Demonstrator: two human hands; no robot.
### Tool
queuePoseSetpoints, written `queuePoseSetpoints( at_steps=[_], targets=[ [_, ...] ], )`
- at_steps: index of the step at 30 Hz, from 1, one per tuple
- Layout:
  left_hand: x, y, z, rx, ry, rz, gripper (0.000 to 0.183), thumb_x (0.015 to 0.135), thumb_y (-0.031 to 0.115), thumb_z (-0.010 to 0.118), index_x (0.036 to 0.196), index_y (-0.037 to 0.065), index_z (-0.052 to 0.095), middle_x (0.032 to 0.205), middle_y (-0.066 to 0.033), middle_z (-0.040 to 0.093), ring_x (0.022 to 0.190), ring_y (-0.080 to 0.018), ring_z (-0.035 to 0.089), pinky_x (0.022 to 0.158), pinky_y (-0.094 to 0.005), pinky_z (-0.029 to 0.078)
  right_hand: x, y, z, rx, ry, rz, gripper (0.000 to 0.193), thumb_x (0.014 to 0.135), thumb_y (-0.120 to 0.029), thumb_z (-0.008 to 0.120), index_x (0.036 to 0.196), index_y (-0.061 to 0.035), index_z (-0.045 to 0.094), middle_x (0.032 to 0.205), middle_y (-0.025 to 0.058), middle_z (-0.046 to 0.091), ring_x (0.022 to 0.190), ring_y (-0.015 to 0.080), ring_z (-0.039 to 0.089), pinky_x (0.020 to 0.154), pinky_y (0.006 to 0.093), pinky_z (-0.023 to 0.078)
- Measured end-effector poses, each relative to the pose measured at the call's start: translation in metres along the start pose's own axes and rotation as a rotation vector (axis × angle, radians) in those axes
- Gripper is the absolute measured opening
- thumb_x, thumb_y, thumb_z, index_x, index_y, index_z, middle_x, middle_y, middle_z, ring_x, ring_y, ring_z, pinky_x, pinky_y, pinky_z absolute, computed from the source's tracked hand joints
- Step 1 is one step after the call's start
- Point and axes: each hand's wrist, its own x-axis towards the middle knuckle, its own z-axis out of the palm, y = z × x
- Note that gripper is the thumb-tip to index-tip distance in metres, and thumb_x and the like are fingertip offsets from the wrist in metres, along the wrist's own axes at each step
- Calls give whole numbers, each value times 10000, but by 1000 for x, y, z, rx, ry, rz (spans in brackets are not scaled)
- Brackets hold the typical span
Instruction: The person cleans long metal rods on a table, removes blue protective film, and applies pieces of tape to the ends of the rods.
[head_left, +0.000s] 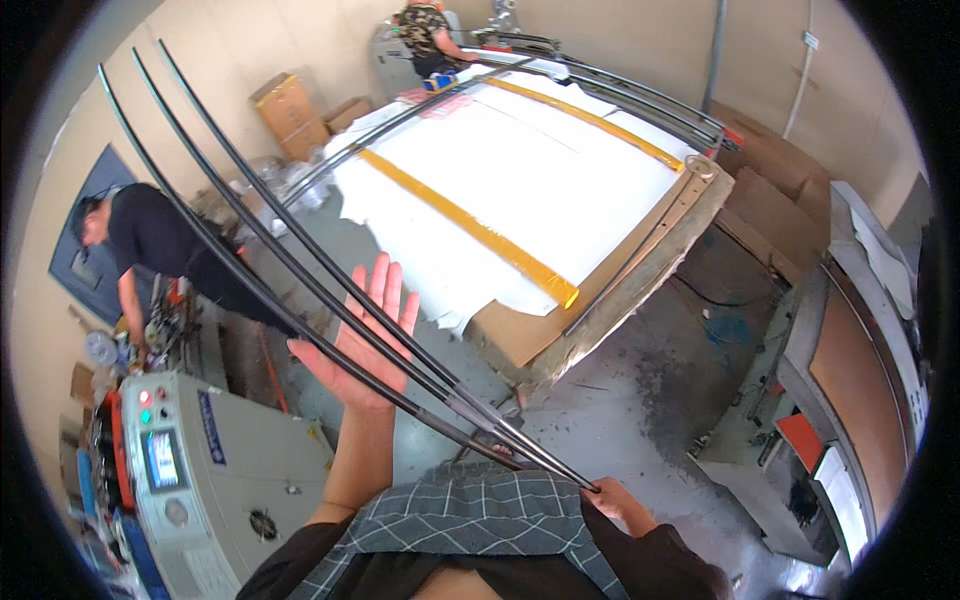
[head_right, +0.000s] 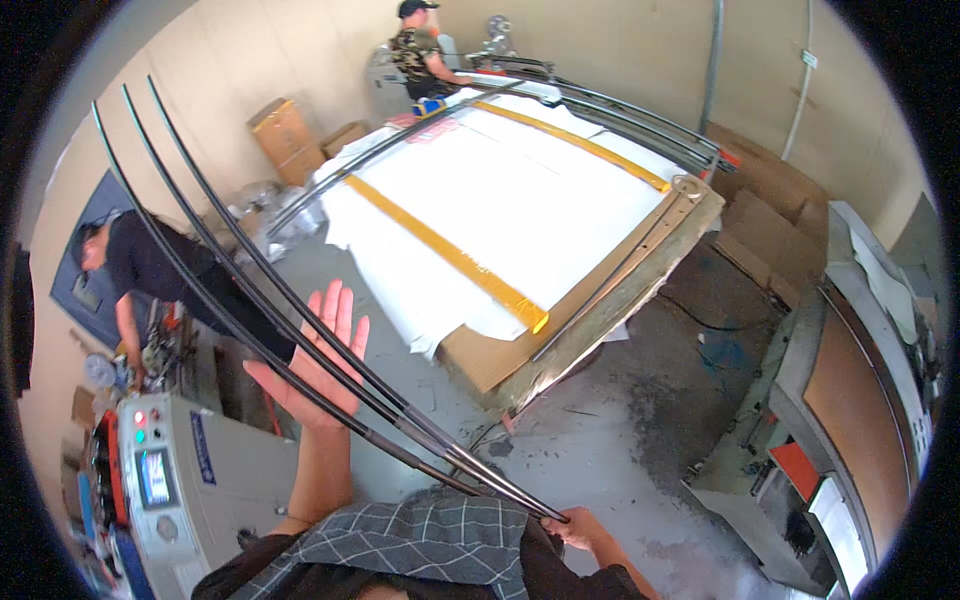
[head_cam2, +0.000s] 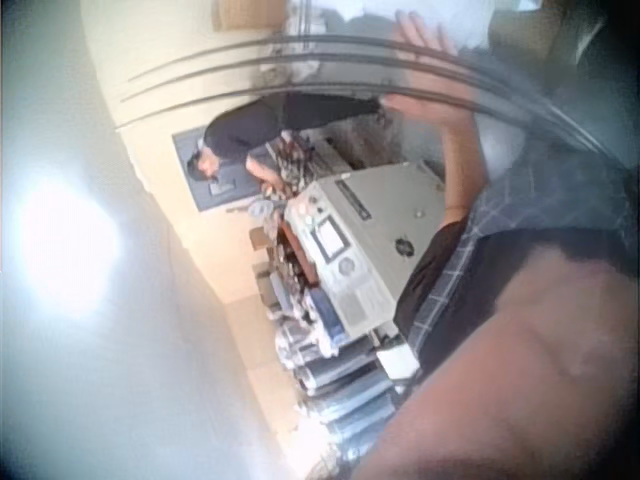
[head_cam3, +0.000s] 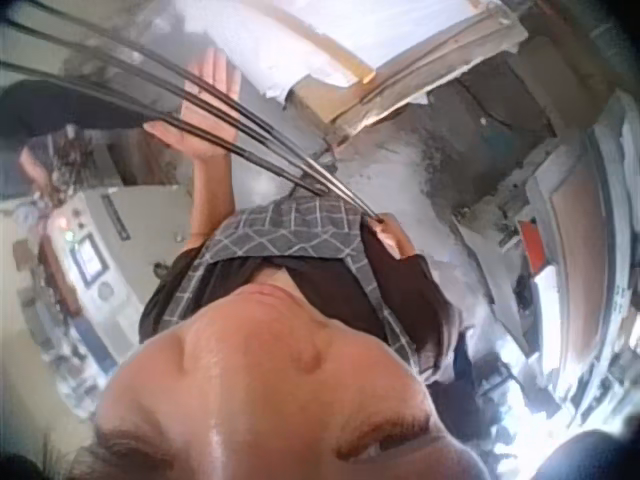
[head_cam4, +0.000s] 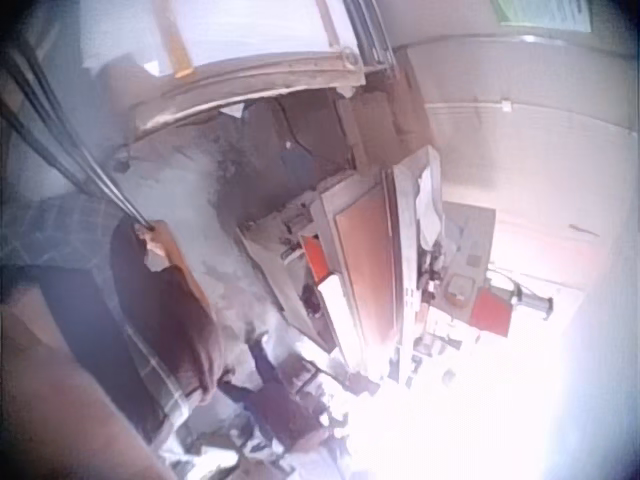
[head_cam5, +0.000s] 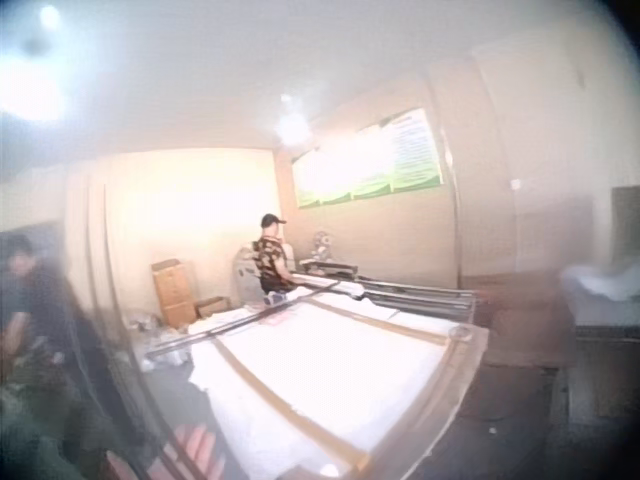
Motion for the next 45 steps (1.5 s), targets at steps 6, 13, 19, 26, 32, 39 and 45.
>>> queuePoseSetpoints(
  at_steps=[6,13,19,26,32,39,45],
  targets=[
    [117,-58,-64,-303,-92,-277,1087,766,801,520,1482,17,288,1584,-195,170,1483,-304,128,1197,-481,155,8,-44,40,149,347,42,519,821,-544,683,683,-44,689,569,20,623,540,105,598,552,289,479],
    [213,-149,-132,-604,-139,-756,1095,749,789,561,1441,-26,328,1561,-202,231,1469,-307,181,1190,-492,186,7,-154,148,601,640,93,411,945,-360,618,741,-3,632,593,20,596,571,94,559,536,290,458],
    [287,-230,-186,-829,-116,-1168,983,799,796,472,1326,-33,475,1426,-238,450,1371,-334,395,1149,-490,303,63,-300,194,923,786,210,429,949,-380,600,766,6,623,613,23,591,608,89,533,554,301,449],
    [325,-284,-227,-683,32,-1405,865,853,762,428,1155,-43,523,1290,-272,552,1243,-368,529,1075,-510,397,109,-407,194,1105,813,181,452,954,-404,579,796,17,611,637,26,584,650,84,503,574,314,439],
    [313,-306,-253,-563,85,-1435,846,886,726,406,1206,-52,490,1259,-243,575,1212,-353,552,1039,-487,421,118,-433,200,1115,747,127,474,959,-425,560,821,27,602,657,29,579,687,80,478,592,326,430],
    [344,-262,-265,239,353,-848,728,926,599,479,1341,1,484,1275,-186,574,1244,-267,515,1061,-425,373,125,-407,218,912,617,-145,427,1020,-386,476,847,-17,603,676,-5,555,609,80,514,559,256,421],
    [173,-70,-253,718,-767,-558,545,986,458,466,1355,62,532,1471,-126,440,1391,-274,365,1161,-459,227,151,-421,255,1120,418,-453,314,1024,-338,486,1036,-26,522,832,87,665,676,122,598,625,265,480]
  ],
)
